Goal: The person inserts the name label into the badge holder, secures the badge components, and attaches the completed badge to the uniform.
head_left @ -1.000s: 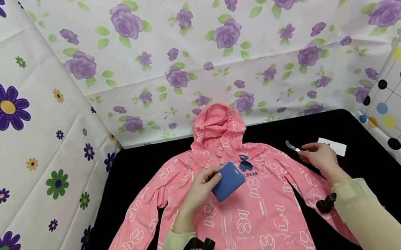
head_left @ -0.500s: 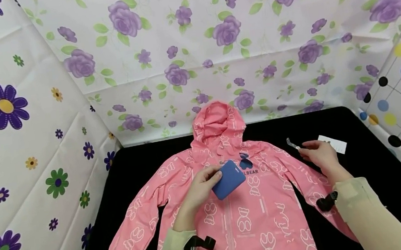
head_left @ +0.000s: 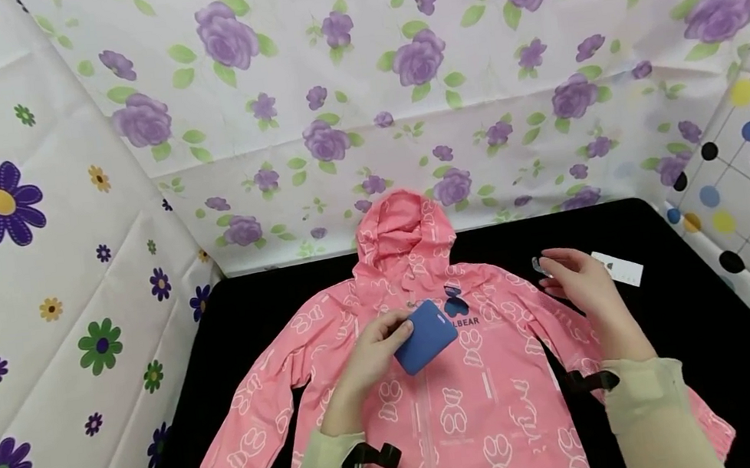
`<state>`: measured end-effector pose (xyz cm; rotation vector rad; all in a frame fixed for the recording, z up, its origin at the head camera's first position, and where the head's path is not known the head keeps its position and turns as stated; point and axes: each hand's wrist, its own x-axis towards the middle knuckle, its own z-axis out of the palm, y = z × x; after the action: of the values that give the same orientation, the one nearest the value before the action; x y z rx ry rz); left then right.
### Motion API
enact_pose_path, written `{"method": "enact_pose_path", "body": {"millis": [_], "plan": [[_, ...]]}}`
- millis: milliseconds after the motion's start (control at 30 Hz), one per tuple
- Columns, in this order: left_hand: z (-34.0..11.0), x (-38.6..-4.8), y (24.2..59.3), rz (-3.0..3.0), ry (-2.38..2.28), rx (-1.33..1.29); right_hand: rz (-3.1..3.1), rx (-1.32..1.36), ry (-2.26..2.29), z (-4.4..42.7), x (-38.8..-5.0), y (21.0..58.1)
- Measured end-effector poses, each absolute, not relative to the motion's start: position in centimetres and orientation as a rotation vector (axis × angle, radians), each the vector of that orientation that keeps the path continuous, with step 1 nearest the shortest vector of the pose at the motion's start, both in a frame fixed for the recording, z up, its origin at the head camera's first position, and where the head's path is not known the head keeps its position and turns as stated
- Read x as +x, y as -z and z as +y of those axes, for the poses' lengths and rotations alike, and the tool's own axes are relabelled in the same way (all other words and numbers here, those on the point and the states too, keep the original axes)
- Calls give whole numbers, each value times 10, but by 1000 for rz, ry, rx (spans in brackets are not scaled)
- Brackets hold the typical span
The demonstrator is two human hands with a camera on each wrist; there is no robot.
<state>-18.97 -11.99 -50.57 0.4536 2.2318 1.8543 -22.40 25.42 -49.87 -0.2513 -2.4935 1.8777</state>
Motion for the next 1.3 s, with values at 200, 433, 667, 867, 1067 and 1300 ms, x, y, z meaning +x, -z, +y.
{"method": "enact_pose_path", "body": {"millis": [200,433,667,867,1067,1300], "plan": [[-121,-191,506,2239,-1847,460,-2483,-28,-2033,216,-211,484],[-121,-193,506,2251,-1846,475,-2606,278,-1935,184,-193,467],[-118,-191,503,2292,-1791,514,-2719,440,-1878,157,-182,465],[-116,-190,502,2289,-1788,469,-2711,459,-1840,142,-179,470],[-116,-188,502,2247,-1828,486,-2697,463,-1872,138,-177,475],[-117,-188,502,2187,-1909,511,-2655,418,-1965,144,-179,478]]}}
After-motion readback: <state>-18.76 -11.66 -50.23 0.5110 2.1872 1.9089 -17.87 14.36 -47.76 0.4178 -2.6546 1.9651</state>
